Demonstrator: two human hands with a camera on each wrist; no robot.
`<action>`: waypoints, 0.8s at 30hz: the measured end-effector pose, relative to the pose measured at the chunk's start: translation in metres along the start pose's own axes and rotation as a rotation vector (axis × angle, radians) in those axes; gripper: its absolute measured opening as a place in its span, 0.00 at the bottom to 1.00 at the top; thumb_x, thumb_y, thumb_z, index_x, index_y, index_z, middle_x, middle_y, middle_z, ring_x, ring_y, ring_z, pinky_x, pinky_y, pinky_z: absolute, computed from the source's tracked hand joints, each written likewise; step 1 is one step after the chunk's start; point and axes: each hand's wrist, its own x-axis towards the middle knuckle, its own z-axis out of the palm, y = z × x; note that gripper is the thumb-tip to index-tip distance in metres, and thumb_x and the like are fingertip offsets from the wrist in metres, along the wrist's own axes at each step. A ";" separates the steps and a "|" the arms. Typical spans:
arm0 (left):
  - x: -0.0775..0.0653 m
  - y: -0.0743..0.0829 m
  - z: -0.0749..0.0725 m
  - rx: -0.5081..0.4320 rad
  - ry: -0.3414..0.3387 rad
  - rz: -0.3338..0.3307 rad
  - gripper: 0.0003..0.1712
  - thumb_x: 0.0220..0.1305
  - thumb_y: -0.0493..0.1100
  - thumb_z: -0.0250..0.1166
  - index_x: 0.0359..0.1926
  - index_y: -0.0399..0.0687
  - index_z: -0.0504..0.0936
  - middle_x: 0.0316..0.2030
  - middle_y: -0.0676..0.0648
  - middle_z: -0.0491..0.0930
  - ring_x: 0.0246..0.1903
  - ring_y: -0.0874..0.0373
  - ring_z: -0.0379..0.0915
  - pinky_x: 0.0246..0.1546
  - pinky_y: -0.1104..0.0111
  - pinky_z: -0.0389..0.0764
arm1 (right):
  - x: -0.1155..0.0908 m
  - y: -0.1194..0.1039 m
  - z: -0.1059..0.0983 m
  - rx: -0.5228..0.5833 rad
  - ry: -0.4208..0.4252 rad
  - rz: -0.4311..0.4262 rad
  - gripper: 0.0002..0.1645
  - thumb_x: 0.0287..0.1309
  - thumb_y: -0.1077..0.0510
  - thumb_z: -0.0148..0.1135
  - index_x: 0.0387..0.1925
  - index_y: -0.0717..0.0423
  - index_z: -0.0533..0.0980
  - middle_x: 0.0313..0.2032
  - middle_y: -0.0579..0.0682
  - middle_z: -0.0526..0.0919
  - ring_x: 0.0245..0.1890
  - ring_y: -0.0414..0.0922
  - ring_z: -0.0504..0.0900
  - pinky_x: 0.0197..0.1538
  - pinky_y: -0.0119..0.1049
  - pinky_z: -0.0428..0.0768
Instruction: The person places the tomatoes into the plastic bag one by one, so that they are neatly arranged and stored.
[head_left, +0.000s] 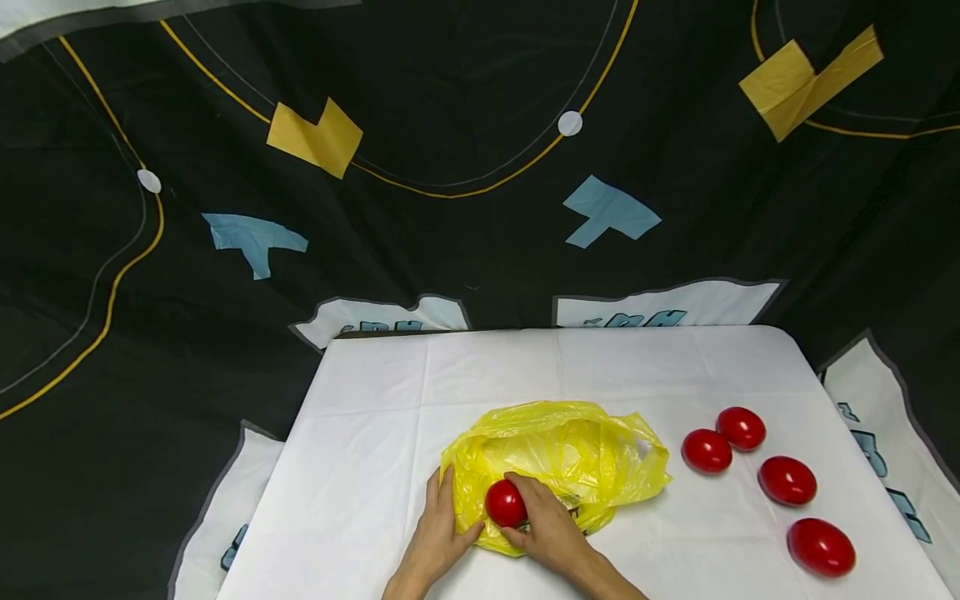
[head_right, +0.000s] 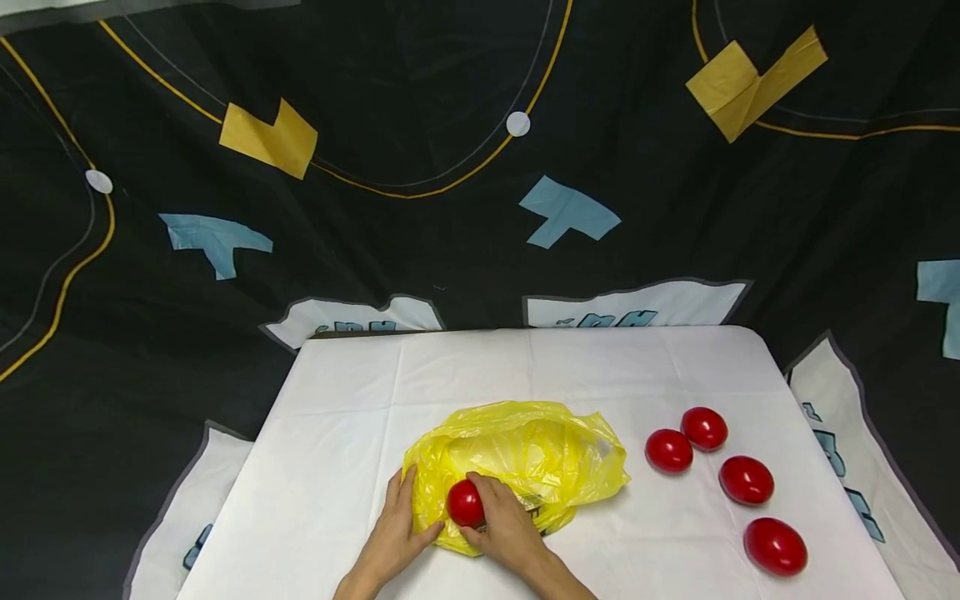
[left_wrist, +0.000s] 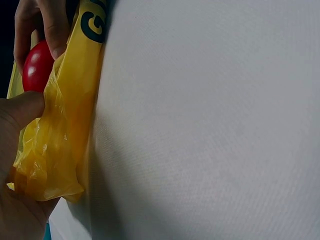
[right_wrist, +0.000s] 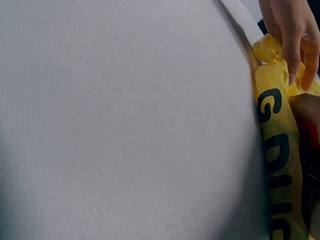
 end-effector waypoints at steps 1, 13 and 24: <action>0.000 0.000 0.000 -0.003 -0.001 -0.002 0.58 0.50 0.51 0.73 0.71 0.32 0.48 0.68 0.34 0.48 0.59 0.41 0.65 0.56 0.58 0.73 | -0.001 0.000 0.000 -0.001 0.002 -0.002 0.46 0.48 0.48 0.73 0.65 0.54 0.63 0.57 0.54 0.73 0.53 0.51 0.76 0.52 0.48 0.78; 0.000 -0.001 0.000 -0.002 0.014 0.007 0.58 0.50 0.51 0.74 0.71 0.33 0.48 0.68 0.34 0.47 0.59 0.40 0.64 0.56 0.57 0.73 | -0.002 -0.001 -0.016 0.053 0.028 -0.008 0.47 0.50 0.45 0.71 0.67 0.54 0.61 0.60 0.51 0.70 0.57 0.49 0.72 0.56 0.47 0.76; 0.000 0.001 -0.001 -0.003 -0.002 -0.028 0.59 0.50 0.52 0.73 0.72 0.34 0.48 0.68 0.34 0.47 0.62 0.40 0.61 0.59 0.55 0.70 | -0.020 0.004 -0.051 0.070 0.149 0.085 0.41 0.50 0.47 0.71 0.65 0.47 0.65 0.56 0.47 0.74 0.53 0.43 0.75 0.53 0.45 0.78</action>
